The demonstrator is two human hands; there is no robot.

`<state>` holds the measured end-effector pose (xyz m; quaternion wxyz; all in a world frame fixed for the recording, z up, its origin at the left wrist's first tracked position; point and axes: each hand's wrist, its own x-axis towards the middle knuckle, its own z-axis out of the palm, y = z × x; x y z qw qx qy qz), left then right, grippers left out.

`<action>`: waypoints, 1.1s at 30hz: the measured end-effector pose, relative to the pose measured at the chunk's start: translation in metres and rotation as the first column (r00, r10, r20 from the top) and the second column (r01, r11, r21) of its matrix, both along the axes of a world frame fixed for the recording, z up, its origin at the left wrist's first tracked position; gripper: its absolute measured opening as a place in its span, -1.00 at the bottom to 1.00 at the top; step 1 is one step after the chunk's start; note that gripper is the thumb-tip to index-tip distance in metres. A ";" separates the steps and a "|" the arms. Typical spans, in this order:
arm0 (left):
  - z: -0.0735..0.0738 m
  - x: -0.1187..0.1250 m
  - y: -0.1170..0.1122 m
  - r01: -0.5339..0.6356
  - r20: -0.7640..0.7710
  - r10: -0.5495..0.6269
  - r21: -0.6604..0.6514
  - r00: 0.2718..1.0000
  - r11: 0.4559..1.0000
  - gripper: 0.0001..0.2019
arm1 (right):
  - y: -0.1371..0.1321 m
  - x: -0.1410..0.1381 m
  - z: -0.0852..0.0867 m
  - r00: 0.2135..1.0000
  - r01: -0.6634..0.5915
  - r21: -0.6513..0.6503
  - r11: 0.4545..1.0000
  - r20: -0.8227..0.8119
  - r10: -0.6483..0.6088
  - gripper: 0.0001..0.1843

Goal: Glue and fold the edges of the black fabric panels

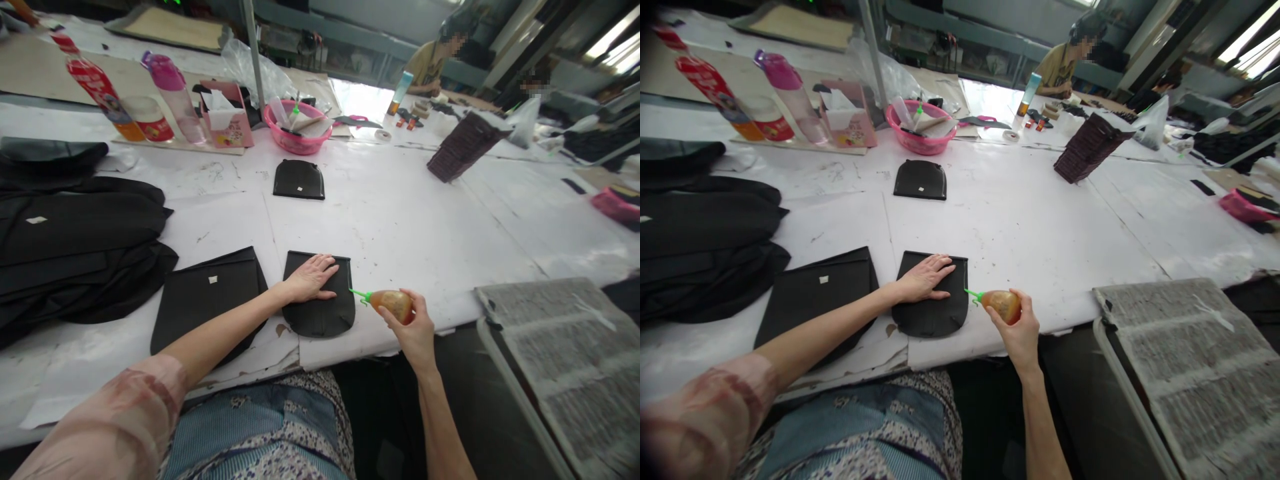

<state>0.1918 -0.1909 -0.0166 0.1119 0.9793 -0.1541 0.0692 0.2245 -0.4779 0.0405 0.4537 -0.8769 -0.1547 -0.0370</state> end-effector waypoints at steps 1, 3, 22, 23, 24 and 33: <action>0.003 0.000 -0.001 -0.002 -0.008 0.002 0.006 1.000 1.000 -0.31 | -0.002 -0.002 0.001 1.000 -0.002 -0.007 1.000 -0.004 0.002 -0.31; 0.013 -0.003 -0.005 -0.027 -0.035 0.028 0.038 0.999 0.999 -0.34 | -0.004 -0.005 0.003 1.000 -0.008 -0.014 1.000 -0.015 0.008 -0.31; 0.005 -0.077 -0.075 -0.158 -0.046 0.158 0.008 0.986 0.987 -0.34 | -0.019 -0.025 -0.001 0.998 0.032 -0.008 0.999 -0.055 -0.032 -0.32; 0.005 -0.077 -0.075 -0.159 -0.045 0.158 0.001 0.986 0.987 -0.34 | -0.020 -0.027 -0.002 0.998 0.032 0.002 0.999 -0.060 -0.032 -0.32; 0.005 -0.077 -0.075 -0.161 -0.044 0.160 -0.008 0.986 0.987 -0.35 | -0.022 -0.028 -0.002 0.997 0.034 0.011 0.999 -0.066 -0.033 -0.32; 0.004 -0.082 -0.081 -0.231 -0.063 0.223 -0.192 0.973 0.954 -0.58 | -0.029 -0.040 -0.019 0.988 0.095 0.127 0.987 -0.129 -0.079 -0.29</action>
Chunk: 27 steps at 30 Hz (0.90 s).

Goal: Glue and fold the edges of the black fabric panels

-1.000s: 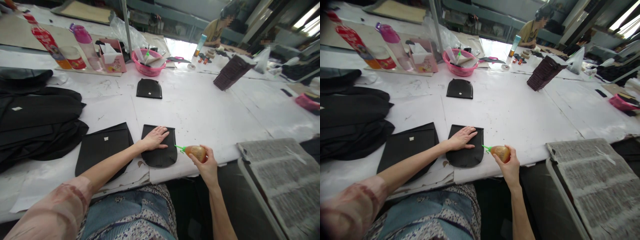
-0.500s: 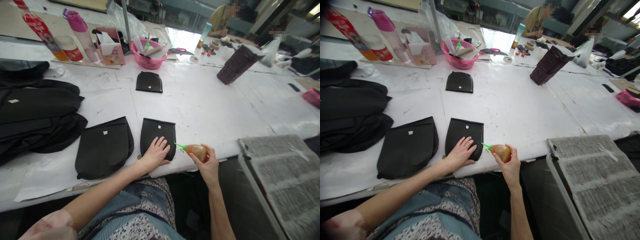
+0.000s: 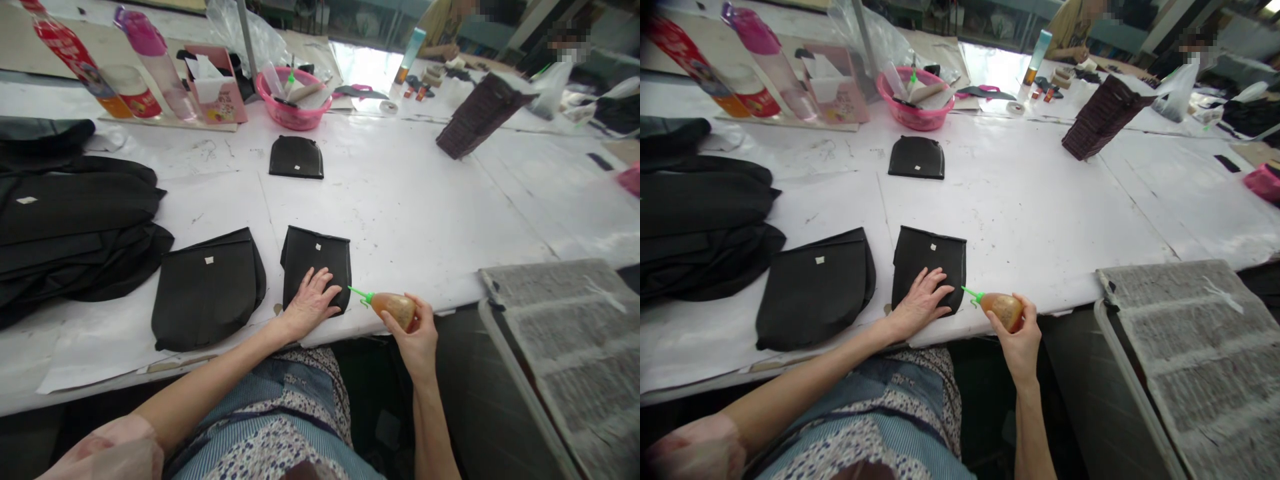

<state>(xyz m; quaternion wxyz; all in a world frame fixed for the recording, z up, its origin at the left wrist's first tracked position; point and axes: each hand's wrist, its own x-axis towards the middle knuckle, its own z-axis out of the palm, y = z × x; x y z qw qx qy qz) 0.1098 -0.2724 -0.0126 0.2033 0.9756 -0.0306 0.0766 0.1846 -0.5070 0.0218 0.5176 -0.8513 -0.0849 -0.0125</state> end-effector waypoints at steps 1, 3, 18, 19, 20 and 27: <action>0.000 0.000 0.000 0.000 0.007 0.000 -0.009 1.000 1.000 -0.62 | 0.000 -0.001 -0.001 1.000 0.005 0.016 1.000 -0.005 -0.004 -0.28; -0.001 0.000 0.000 0.002 0.021 -0.002 -0.014 1.000 1.000 -0.68 | -0.002 -0.005 -0.002 1.000 0.011 0.038 0.999 -0.012 -0.010 -0.26; -0.002 0.000 -0.001 -0.002 0.032 0.002 0.001 0.999 1.000 -0.73 | 0.006 0.000 -0.016 0.996 0.078 0.160 0.984 -0.063 -0.069 -0.24; -0.001 0.000 -0.001 -0.004 0.032 0.004 0.001 0.999 1.000 -0.73 | 0.008 0.002 -0.017 0.995 0.080 0.168 0.983 -0.074 -0.068 -0.24; -0.001 0.000 -0.001 -0.005 0.033 0.005 0.000 0.999 1.000 -0.74 | 0.009 0.003 -0.016 0.994 0.083 0.174 0.981 -0.084 -0.069 -0.24; 0.001 0.000 -0.001 0.001 0.010 -0.001 -0.016 1.000 1.000 -0.72 | 0.010 0.004 -0.014 0.989 0.092 0.202 0.975 -0.132 -0.066 -0.23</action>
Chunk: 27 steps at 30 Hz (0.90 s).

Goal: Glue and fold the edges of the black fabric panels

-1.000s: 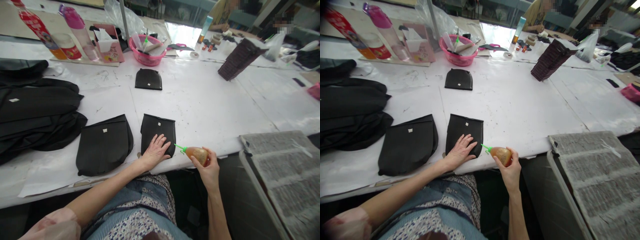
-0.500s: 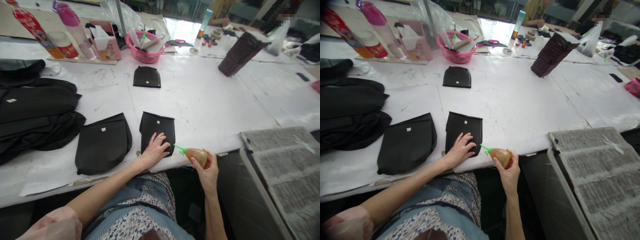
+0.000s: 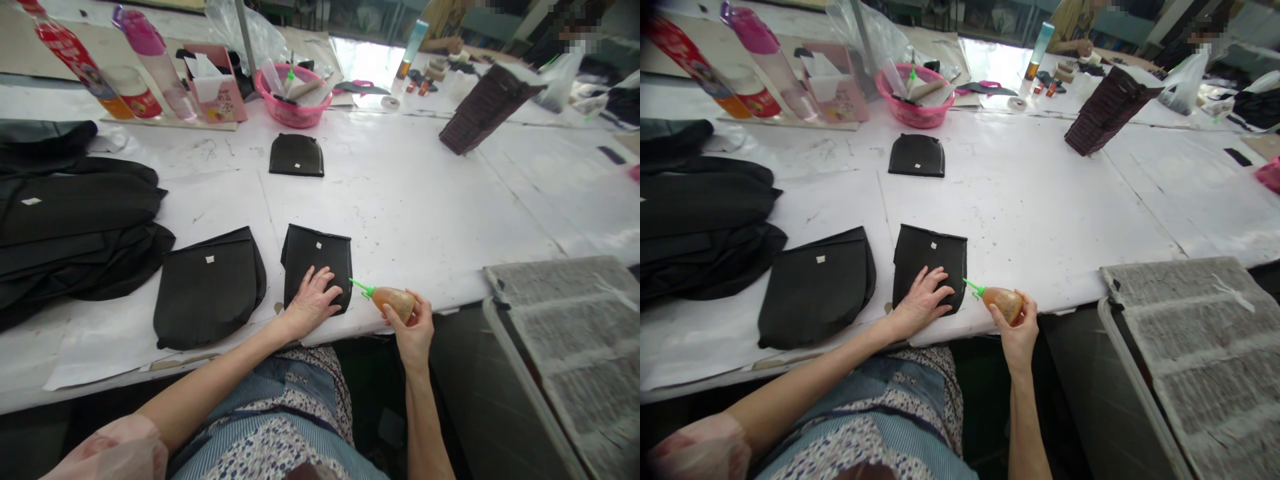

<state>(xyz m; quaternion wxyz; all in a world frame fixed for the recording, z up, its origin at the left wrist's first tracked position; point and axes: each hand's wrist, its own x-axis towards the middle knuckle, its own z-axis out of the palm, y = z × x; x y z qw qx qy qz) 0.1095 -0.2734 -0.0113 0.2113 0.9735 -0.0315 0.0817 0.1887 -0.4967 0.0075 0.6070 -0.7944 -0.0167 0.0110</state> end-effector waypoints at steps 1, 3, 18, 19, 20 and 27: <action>0.000 0.000 0.000 -0.001 0.000 0.001 -0.003 1.000 1.000 -0.72 | -0.001 -0.002 0.000 1.000 0.000 0.001 1.000 0.000 0.000 -0.24; 0.000 0.000 0.000 -0.004 0.002 0.004 -0.008 1.000 1.000 -0.73 | -0.004 -0.006 0.001 1.000 -0.003 0.008 1.000 -0.004 0.003 -0.25; 0.001 0.000 0.001 0.004 -0.011 -0.004 -0.020 1.000 1.000 -0.72 | -0.020 -0.043 0.008 0.996 0.024 -0.008 1.000 -0.081 -0.024 -0.27; 0.001 0.000 0.001 0.003 -0.010 -0.003 -0.023 1.000 1.000 -0.73 | -0.021 -0.045 0.008 0.996 0.022 -0.005 1.000 -0.086 -0.022 -0.27; 0.001 0.000 0.001 0.002 -0.008 -0.002 -0.025 1.000 1.000 -0.73 | -0.021 -0.047 0.007 0.996 0.019 -0.001 1.000 -0.090 -0.019 -0.27; 0.003 -0.001 0.002 0.013 -0.025 -0.014 -0.039 1.000 0.999 -0.73 | -0.026 -0.058 0.007 0.992 0.020 0.019 1.000 -0.122 -0.018 -0.28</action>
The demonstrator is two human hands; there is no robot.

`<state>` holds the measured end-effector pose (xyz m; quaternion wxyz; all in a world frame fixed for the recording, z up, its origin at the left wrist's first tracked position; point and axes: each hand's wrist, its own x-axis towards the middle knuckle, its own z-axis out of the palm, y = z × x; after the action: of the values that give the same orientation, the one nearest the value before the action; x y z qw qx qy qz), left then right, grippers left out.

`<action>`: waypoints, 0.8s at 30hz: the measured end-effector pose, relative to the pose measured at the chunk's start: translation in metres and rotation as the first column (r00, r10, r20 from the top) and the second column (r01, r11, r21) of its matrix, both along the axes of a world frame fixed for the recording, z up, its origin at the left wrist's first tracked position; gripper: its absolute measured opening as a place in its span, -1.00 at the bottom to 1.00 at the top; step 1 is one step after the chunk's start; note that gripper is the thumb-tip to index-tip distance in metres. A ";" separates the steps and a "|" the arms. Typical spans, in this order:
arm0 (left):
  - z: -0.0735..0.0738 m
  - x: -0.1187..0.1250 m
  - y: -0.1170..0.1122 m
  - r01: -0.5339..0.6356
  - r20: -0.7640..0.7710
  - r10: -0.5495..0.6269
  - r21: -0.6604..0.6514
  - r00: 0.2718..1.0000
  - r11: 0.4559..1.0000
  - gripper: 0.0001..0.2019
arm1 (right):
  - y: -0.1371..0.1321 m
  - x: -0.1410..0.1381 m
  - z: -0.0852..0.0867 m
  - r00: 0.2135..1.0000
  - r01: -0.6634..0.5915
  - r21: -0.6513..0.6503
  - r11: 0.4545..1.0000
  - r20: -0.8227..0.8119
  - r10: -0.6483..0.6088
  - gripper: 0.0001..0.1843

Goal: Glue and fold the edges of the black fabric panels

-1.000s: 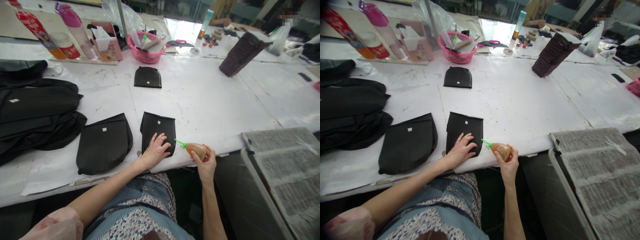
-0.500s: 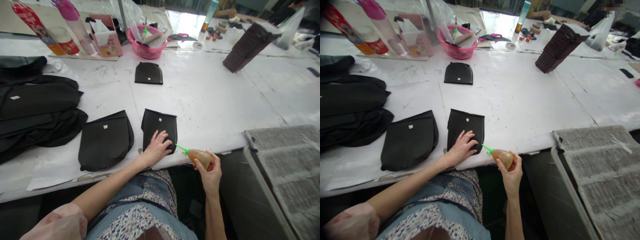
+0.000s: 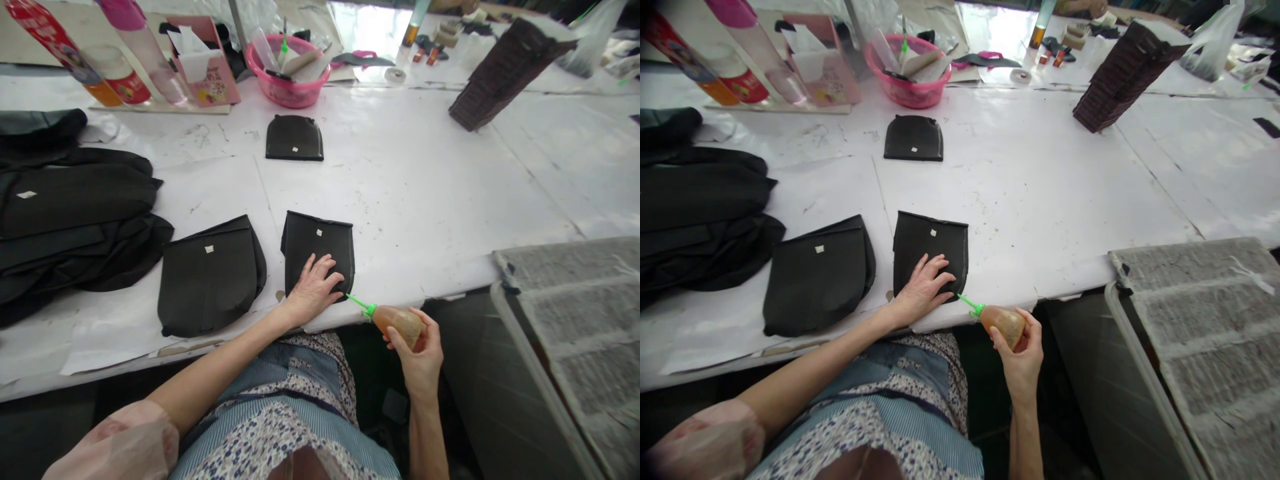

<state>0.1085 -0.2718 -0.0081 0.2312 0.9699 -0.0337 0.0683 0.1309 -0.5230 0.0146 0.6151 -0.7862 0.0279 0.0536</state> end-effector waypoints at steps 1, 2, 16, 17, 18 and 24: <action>0.001 0.000 0.000 0.005 -0.003 -0.005 -0.009 1.000 1.000 -0.74 | -0.001 -0.001 -0.001 1.000 0.000 0.001 1.000 -0.007 0.000 -0.28; 0.002 0.000 0.001 0.010 -0.005 -0.010 -0.018 1.000 1.000 -0.74 | -0.003 -0.001 -0.002 1.000 -0.002 0.006 1.000 -0.012 0.002 -0.28; 0.001 -0.002 0.003 0.023 -0.013 -0.024 -0.069 1.000 0.997 -0.72 | 0.002 0.009 -0.021 0.998 -0.014 0.155 0.988 -0.050 0.022 -0.30; 0.001 -0.002 0.003 0.022 -0.016 -0.024 -0.069 1.000 0.997 -0.72 | -0.001 0.010 -0.020 0.998 -0.025 0.139 0.990 -0.047 0.032 -0.30; 0.001 -0.002 0.003 0.021 -0.019 -0.023 -0.069 1.000 0.997 -0.72 | -0.004 0.010 -0.019 0.998 -0.034 0.122 0.992 -0.043 0.040 -0.29; 0.003 -0.001 0.002 0.016 -0.018 -0.017 -0.093 1.000 0.996 -0.73 | -0.009 0.009 -0.015 0.999 -0.034 0.069 0.997 -0.014 0.035 -0.27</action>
<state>0.1076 -0.2696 -0.0050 0.2769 0.9584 -0.0363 0.0586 0.1400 -0.5320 0.0000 0.6403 -0.7646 0.0172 0.0713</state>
